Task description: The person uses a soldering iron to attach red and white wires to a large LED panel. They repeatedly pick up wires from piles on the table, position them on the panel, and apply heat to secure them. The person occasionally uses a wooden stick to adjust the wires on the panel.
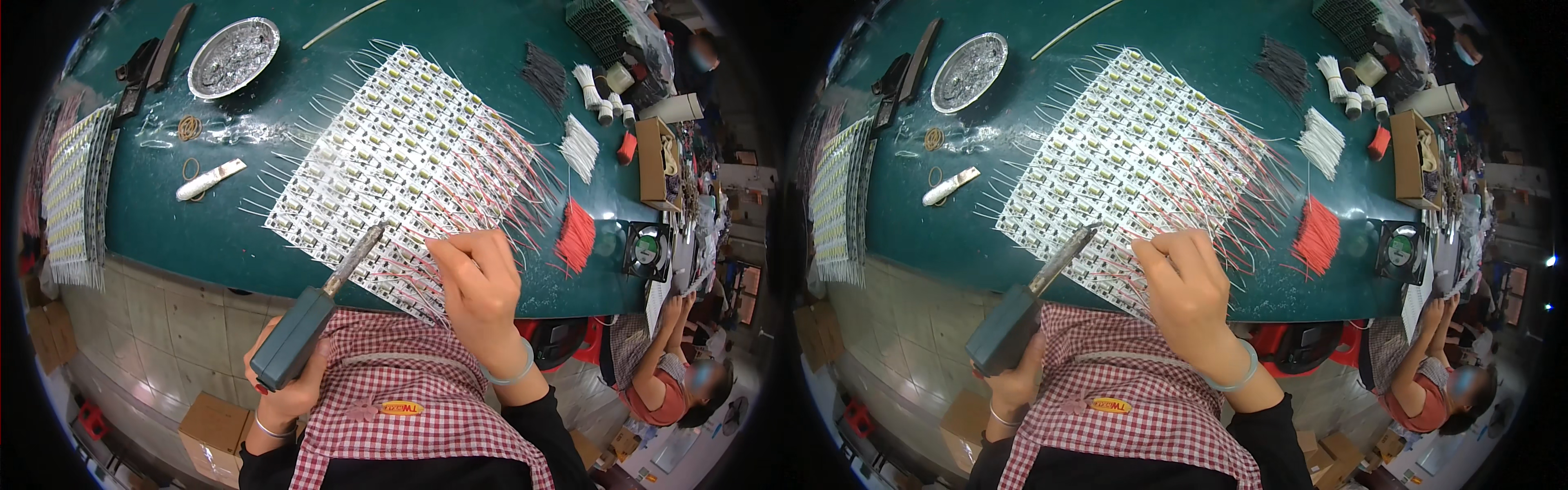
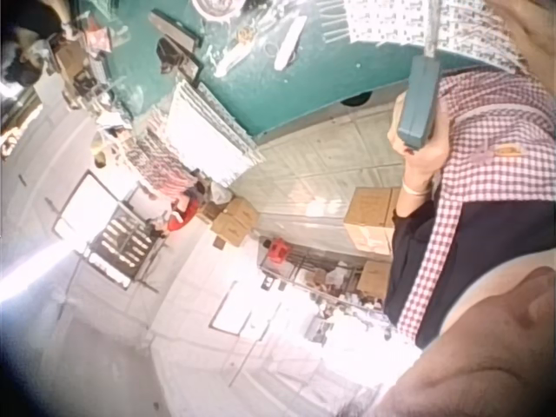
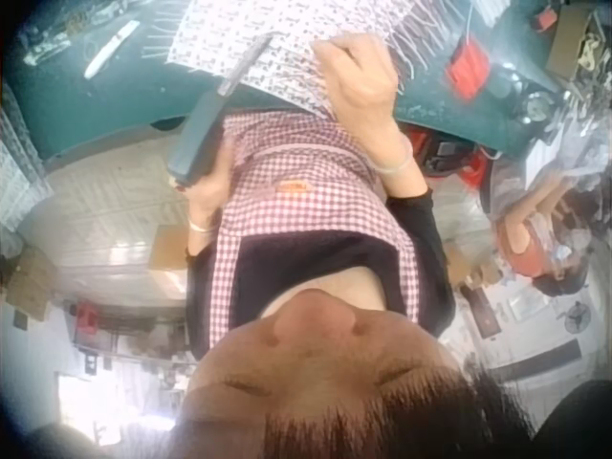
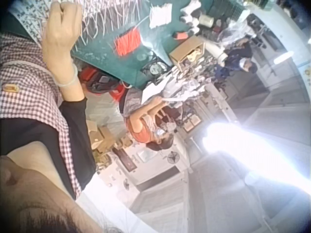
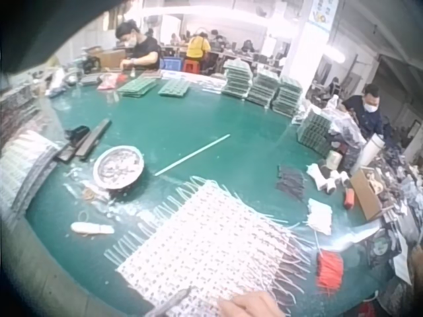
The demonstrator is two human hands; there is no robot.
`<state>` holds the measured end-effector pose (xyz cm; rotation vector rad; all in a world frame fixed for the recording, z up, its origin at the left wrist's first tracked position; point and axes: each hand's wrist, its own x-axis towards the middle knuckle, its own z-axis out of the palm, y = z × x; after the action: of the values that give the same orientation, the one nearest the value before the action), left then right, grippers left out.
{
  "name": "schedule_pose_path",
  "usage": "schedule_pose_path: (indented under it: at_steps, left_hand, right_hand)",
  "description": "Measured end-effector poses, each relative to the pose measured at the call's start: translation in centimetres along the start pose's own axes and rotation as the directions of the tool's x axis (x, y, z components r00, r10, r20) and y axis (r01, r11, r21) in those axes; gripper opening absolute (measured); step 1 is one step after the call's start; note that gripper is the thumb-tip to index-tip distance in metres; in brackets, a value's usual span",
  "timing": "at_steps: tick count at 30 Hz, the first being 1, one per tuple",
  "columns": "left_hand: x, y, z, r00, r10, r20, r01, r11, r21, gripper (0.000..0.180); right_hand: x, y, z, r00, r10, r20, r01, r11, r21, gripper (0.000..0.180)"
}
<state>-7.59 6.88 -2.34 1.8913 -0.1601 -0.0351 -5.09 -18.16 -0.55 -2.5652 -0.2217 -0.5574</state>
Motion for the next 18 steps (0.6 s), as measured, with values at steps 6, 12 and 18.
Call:
schedule_pose_path:
  at_steps: [6, 12, 18]
  left_hand:
    - [-0.6, -0.3, -0.4, 0.999, -0.039, 0.008, 0.039, 0.999, -0.014, 0.027]
    - [-0.8, -0.2, -0.9, 0.999, 0.026, 0.023, -0.027, 0.999, 0.046, 0.026]
    - [-0.8, -0.1, -1.1, 0.995, 0.014, 0.098, -0.021, 0.997, 0.076, 0.023]
  right_hand:
    - [-0.5, -1.1, 1.3, 0.999, 0.016, 0.045, -0.021, 0.993, 0.114, 0.031]
    - [-1.7, -0.6, 3.5, 0.999, 0.034, 0.043, -0.038, 0.992, 0.119, 0.027]
    - [-2.1, -0.4, 3.9, 0.999, 0.036, 0.041, -0.039, 0.995, 0.091, 0.026]
